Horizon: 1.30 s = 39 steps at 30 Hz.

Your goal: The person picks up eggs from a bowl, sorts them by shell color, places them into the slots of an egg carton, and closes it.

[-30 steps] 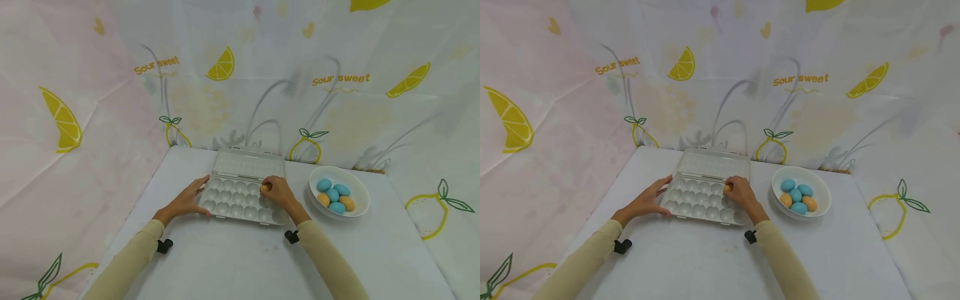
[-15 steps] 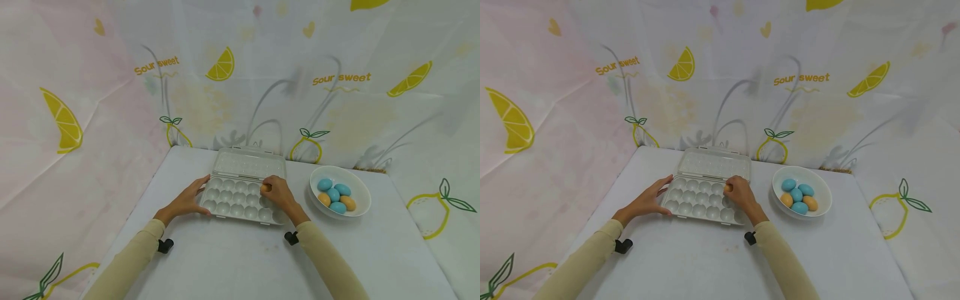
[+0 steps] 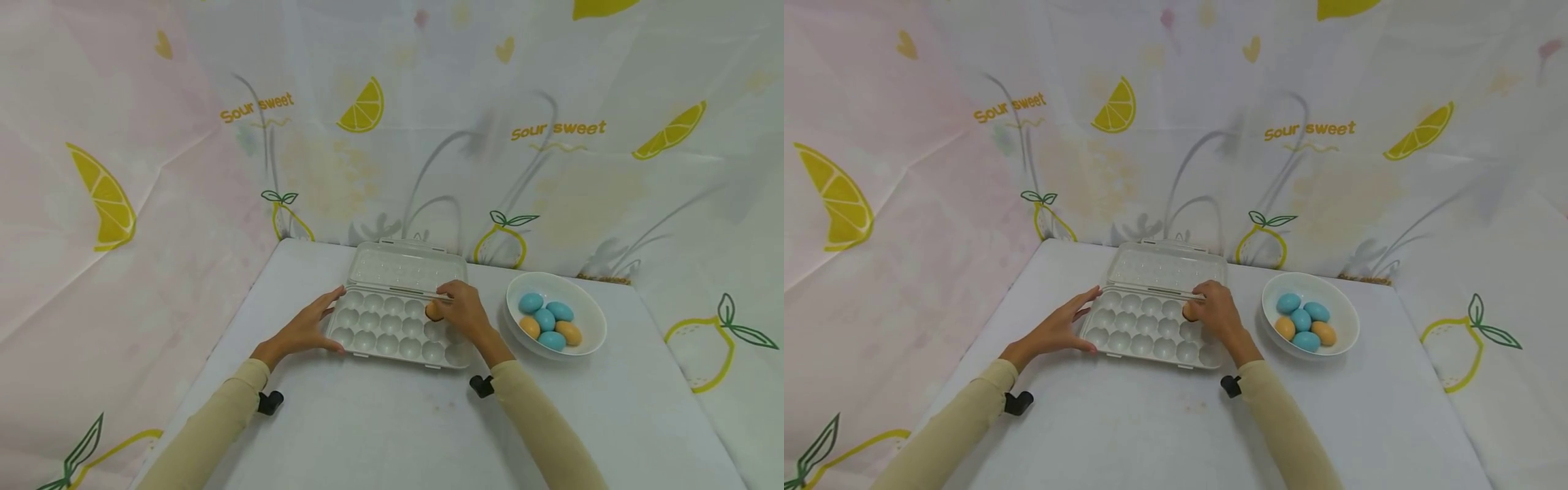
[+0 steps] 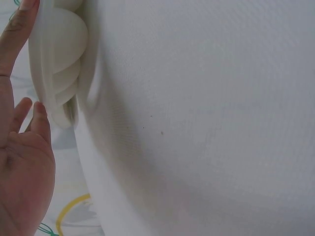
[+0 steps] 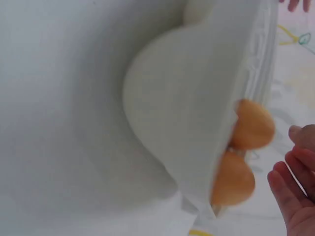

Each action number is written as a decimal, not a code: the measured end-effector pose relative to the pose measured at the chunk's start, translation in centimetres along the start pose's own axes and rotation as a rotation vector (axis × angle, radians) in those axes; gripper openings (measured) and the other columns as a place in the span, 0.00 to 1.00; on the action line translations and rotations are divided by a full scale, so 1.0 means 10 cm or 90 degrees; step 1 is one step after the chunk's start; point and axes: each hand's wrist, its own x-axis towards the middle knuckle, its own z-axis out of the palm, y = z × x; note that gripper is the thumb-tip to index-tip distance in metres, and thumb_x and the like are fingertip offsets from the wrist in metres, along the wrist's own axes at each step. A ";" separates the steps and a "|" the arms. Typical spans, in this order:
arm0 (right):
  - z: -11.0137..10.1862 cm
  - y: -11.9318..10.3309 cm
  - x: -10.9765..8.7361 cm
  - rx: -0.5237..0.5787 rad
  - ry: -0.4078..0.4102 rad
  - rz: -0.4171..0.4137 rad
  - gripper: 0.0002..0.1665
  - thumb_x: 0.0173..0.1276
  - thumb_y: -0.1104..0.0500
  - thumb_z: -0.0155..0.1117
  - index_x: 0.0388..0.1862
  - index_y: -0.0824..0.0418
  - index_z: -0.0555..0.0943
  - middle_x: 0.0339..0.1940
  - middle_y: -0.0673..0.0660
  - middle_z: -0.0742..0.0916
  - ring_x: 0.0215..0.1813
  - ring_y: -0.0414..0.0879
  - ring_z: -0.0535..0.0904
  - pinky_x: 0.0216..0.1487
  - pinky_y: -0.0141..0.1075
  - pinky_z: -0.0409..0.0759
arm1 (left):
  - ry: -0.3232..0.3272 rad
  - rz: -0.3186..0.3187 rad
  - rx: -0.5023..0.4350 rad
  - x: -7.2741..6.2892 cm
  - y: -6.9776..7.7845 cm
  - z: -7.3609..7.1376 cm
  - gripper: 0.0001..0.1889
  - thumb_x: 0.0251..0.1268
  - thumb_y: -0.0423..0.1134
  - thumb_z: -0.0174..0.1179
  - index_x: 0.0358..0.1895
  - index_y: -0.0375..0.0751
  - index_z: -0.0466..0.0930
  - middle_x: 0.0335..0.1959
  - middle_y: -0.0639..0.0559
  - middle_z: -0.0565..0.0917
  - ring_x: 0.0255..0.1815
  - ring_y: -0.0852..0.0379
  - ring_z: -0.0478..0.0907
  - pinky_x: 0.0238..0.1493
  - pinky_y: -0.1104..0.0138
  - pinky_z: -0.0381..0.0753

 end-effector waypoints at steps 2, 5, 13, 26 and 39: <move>-0.09 -0.01 0.01 -0.001 0.017 -0.007 0.10 0.54 0.70 0.74 0.36 0.72 0.86 0.36 0.63 0.87 0.39 0.57 0.84 0.43 0.47 0.87 | -0.005 -0.001 0.003 0.00 0.07 -0.02 0.63 0.34 0.32 0.82 0.76 0.30 0.46 0.73 0.28 0.56 0.73 0.34 0.55 0.69 0.50 0.66; -0.23 0.04 0.01 -0.025 0.041 -0.011 0.10 0.55 0.70 0.74 0.37 0.71 0.85 0.36 0.64 0.87 0.37 0.58 0.84 0.38 0.46 0.88 | -0.007 -0.002 0.008 0.00 0.12 -0.04 0.63 0.34 0.33 0.82 0.76 0.28 0.46 0.72 0.28 0.57 0.72 0.33 0.55 0.69 0.50 0.67; -0.74 0.25 -0.14 -0.087 0.097 0.019 0.11 0.56 0.71 0.73 0.38 0.72 0.85 0.35 0.66 0.86 0.39 0.60 0.83 0.37 0.49 0.88 | 0.000 -0.001 -0.006 0.01 -0.06 0.02 0.65 0.33 0.36 0.83 0.77 0.32 0.46 0.74 0.35 0.57 0.74 0.40 0.55 0.70 0.51 0.66; -1.17 0.56 -0.61 -0.124 0.018 0.194 0.12 0.63 0.66 0.66 0.43 0.72 0.84 0.39 0.68 0.85 0.40 0.64 0.83 0.44 0.55 0.84 | 0.006 0.014 0.013 0.00 -0.20 0.04 0.67 0.31 0.37 0.83 0.77 0.34 0.45 0.74 0.33 0.56 0.74 0.39 0.54 0.69 0.51 0.67; -1.21 0.61 -0.68 -0.182 -0.070 0.265 0.22 0.57 0.58 0.71 0.45 0.74 0.83 0.42 0.71 0.86 0.44 0.65 0.81 0.46 0.57 0.82 | -0.006 -0.003 0.039 0.01 -0.26 0.04 0.67 0.30 0.40 0.83 0.77 0.35 0.46 0.75 0.39 0.57 0.75 0.44 0.54 0.70 0.55 0.67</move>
